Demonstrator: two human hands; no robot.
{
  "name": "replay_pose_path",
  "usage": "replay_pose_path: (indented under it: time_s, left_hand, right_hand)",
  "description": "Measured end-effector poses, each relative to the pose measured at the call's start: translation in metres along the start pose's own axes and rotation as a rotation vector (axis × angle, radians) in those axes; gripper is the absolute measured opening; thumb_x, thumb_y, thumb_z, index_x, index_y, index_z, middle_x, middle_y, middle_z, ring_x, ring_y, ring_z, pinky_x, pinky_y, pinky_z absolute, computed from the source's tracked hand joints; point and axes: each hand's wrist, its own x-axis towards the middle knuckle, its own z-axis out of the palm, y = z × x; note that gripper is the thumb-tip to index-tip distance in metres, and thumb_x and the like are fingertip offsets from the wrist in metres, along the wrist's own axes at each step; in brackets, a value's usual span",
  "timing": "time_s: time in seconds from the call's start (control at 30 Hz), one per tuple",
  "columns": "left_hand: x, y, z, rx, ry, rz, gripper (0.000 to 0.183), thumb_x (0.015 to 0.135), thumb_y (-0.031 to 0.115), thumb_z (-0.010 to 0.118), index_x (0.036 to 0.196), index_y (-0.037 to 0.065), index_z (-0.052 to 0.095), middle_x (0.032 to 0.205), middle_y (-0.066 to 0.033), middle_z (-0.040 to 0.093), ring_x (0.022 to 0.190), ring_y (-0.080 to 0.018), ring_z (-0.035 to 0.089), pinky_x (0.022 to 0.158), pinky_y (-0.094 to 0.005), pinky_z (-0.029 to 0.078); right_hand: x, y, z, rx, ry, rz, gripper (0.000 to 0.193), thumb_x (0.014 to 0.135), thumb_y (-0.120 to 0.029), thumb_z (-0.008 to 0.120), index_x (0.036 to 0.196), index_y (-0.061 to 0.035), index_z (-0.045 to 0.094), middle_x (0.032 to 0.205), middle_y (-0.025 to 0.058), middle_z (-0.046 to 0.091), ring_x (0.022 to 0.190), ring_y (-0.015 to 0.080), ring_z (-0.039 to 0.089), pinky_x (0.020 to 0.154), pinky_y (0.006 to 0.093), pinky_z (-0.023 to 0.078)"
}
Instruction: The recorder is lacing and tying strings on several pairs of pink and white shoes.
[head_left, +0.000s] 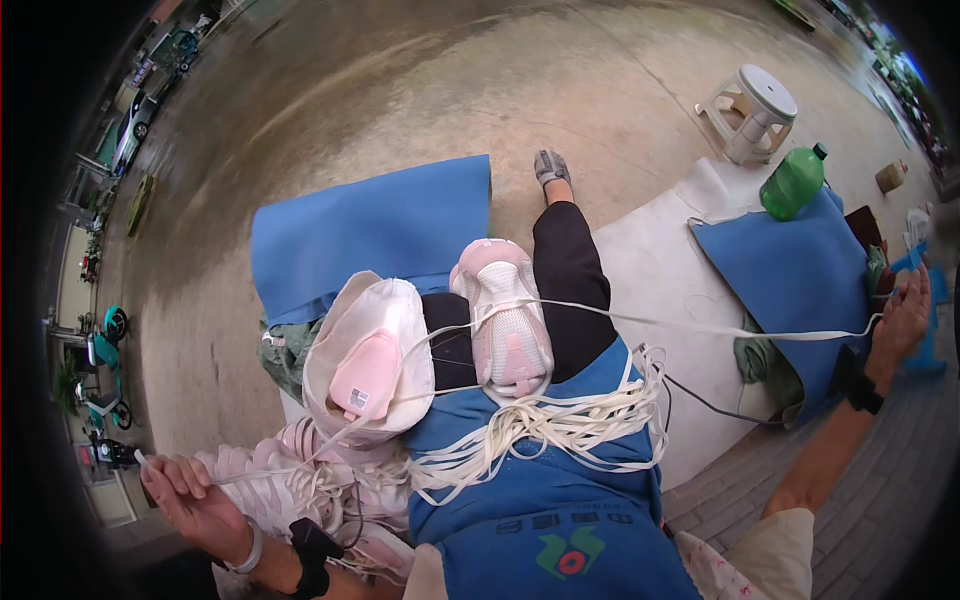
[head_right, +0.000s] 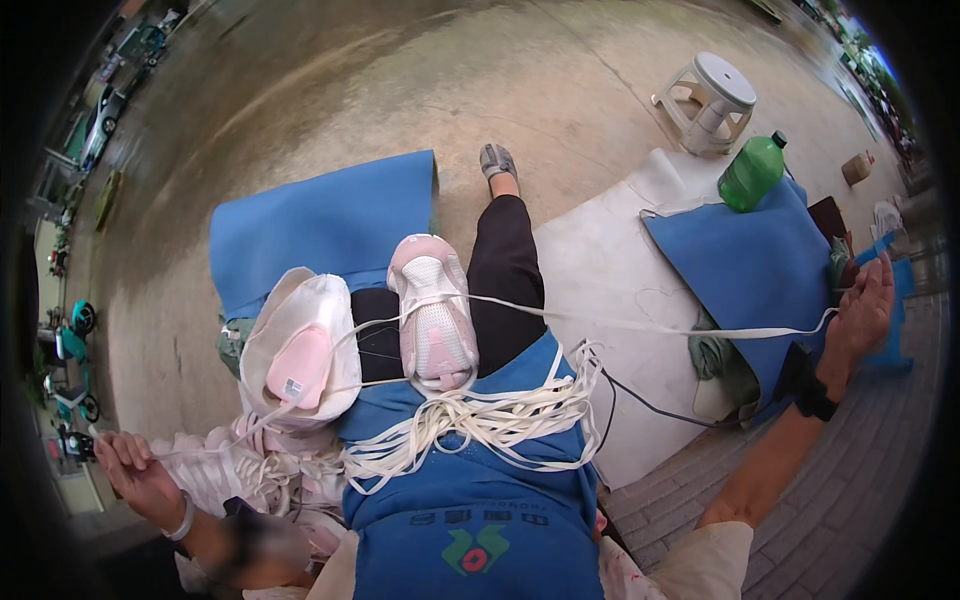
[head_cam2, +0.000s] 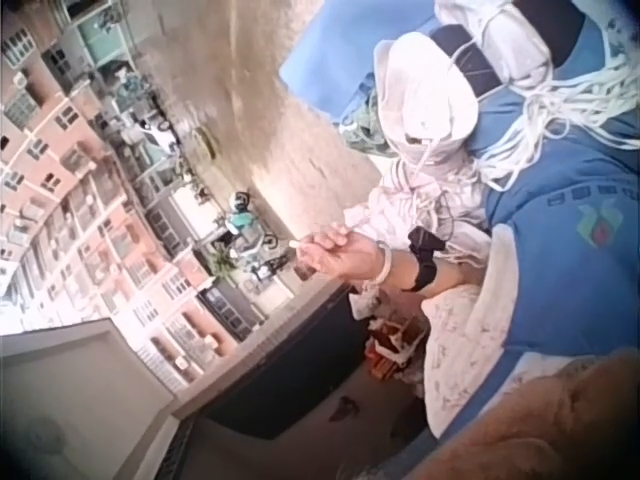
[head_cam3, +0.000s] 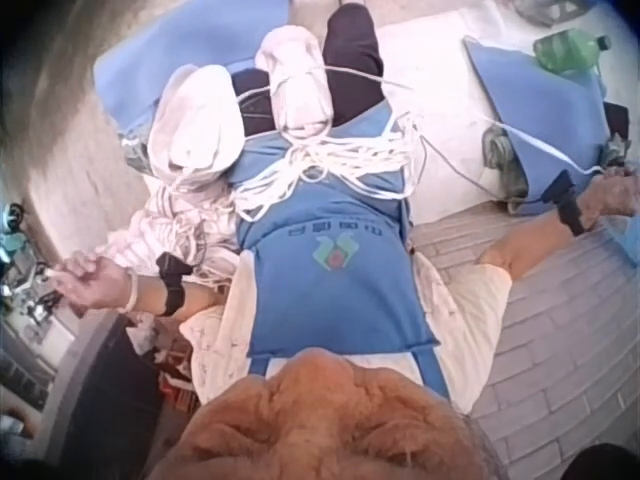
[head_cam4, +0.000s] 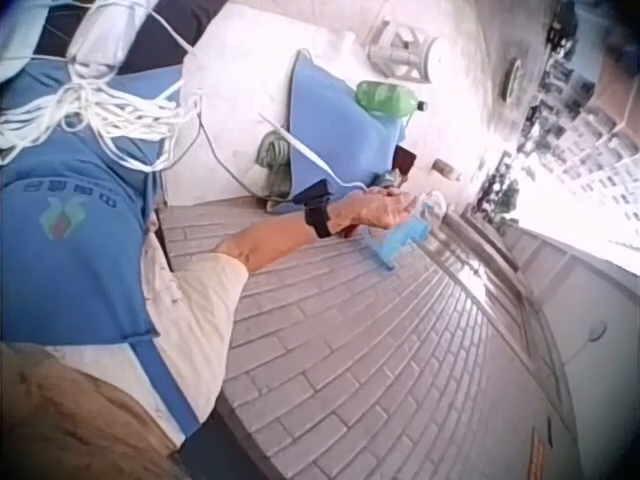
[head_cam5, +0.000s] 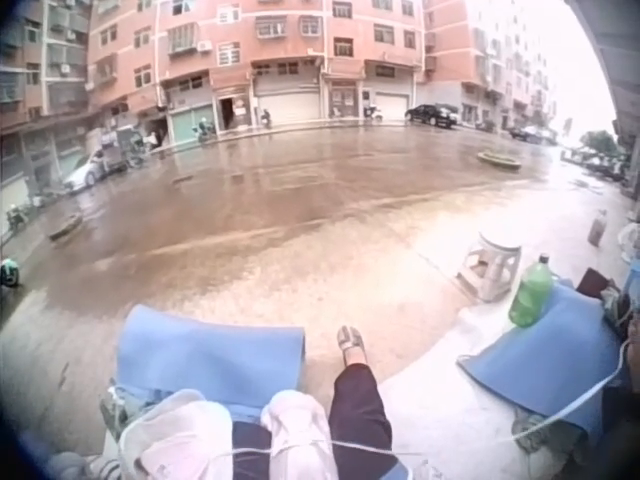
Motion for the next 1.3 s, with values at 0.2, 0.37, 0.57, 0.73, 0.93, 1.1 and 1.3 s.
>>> replay_pose_path:
  time_s: [0.2, 0.37, 0.57, 0.73, 0.93, 1.1, 1.3]
  left_hand:
    - [-0.087, -0.079, 0.146, 0.323, -0.476, -0.616, 0.012, 0.098, 0.016, 0.053, 0.095, 0.004, 0.056, 0.061, 0.0073, 0.043, 0.047, -0.0004, 0.036, 0.041, -0.0167, 0.030]
    - [-0.127, -0.151, 0.186, 0.654, -0.921, -0.462, 0.022, 0.096, 0.023, 0.054, 0.094, 0.002, 0.059, 0.069, -0.0160, 0.059, 0.061, -0.0291, 0.057, 0.059, -0.0386, 0.045]
    - [-0.125, -0.187, 0.193, 0.893, -0.976, -0.235, 0.022, 0.096, 0.024, 0.049, 0.093, 0.006, 0.061, 0.080, -0.0209, 0.065, 0.074, -0.0418, 0.062, 0.065, -0.0496, 0.047]
    - [-0.116, -0.174, 0.206, 0.995, -0.996, -0.314, 0.023, 0.094, 0.021, 0.052, 0.093, 0.002, 0.064, 0.086, -0.0224, 0.065, 0.078, -0.0410, 0.062, 0.069, -0.0461, 0.048]
    - [-0.117, -0.199, 0.192, 0.860, -0.816, -0.098, 0.022, 0.094, 0.019, 0.053, 0.095, 0.001, 0.067, 0.085, -0.0205, 0.067, 0.078, -0.0388, 0.064, 0.071, -0.0433, 0.050]
    - [-0.108, -0.196, 0.198, 0.828, -0.850, -0.261, 0.022, 0.092, 0.020, 0.057, 0.098, 0.002, 0.068, 0.088, -0.0184, 0.068, 0.080, -0.0359, 0.066, 0.071, -0.0391, 0.051]
    - [-0.107, -0.207, 0.196, 0.822, -0.868, -0.198, 0.022, 0.092, 0.020, 0.058, 0.099, 0.001, 0.068, 0.082, -0.0157, 0.068, 0.068, -0.0294, 0.067, 0.062, -0.0353, 0.051]
  right_hand:
    - [-0.169, -0.005, 0.116, -0.164, -0.732, 0.333, 0.016, 0.096, -0.009, 0.053, 0.110, -0.0038, 0.061, 0.075, -0.0034, 0.052, 0.064, 0.0011, 0.040, 0.054, 0.0161, 0.031]
    - [-0.277, -0.017, 0.180, 0.008, -1.445, 0.272, 0.025, 0.092, -0.001, 0.049, 0.116, -0.0002, 0.052, 0.081, 0.0164, 0.060, 0.074, 0.0277, 0.063, 0.072, 0.0337, 0.050]
    - [-0.313, 0.003, 0.210, -0.338, -1.371, 0.066, 0.015, 0.089, -0.010, 0.057, 0.100, -0.0006, 0.059, 0.086, 0.0200, 0.064, 0.079, 0.0391, 0.062, 0.070, 0.0430, 0.050]
    - [-0.316, 0.032, 0.227, -0.465, -1.510, -0.083, 0.016, 0.089, -0.017, 0.058, 0.091, -0.0016, 0.063, 0.087, 0.0189, 0.065, 0.080, 0.0388, 0.063, 0.071, 0.0458, 0.050]
    - [-0.277, 0.042, 0.238, -0.366, -1.451, -0.129, 0.016, 0.092, -0.012, 0.052, 0.103, -0.0020, 0.057, 0.080, 0.0185, 0.064, 0.075, 0.0368, 0.064, 0.069, 0.0429, 0.051]
    - [-0.284, 0.023, 0.225, -0.099, -1.533, 0.185, 0.013, 0.092, -0.005, 0.049, 0.104, 0.0003, 0.053, 0.075, 0.0142, 0.060, 0.066, 0.0246, 0.060, 0.065, 0.0353, 0.049]
    - [-0.322, 0.032, 0.226, -0.210, -1.393, -0.176, 0.007, 0.087, -0.006, 0.060, 0.090, -0.0012, 0.064, 0.081, 0.0153, 0.058, 0.077, 0.0326, 0.060, 0.068, 0.0399, 0.048]
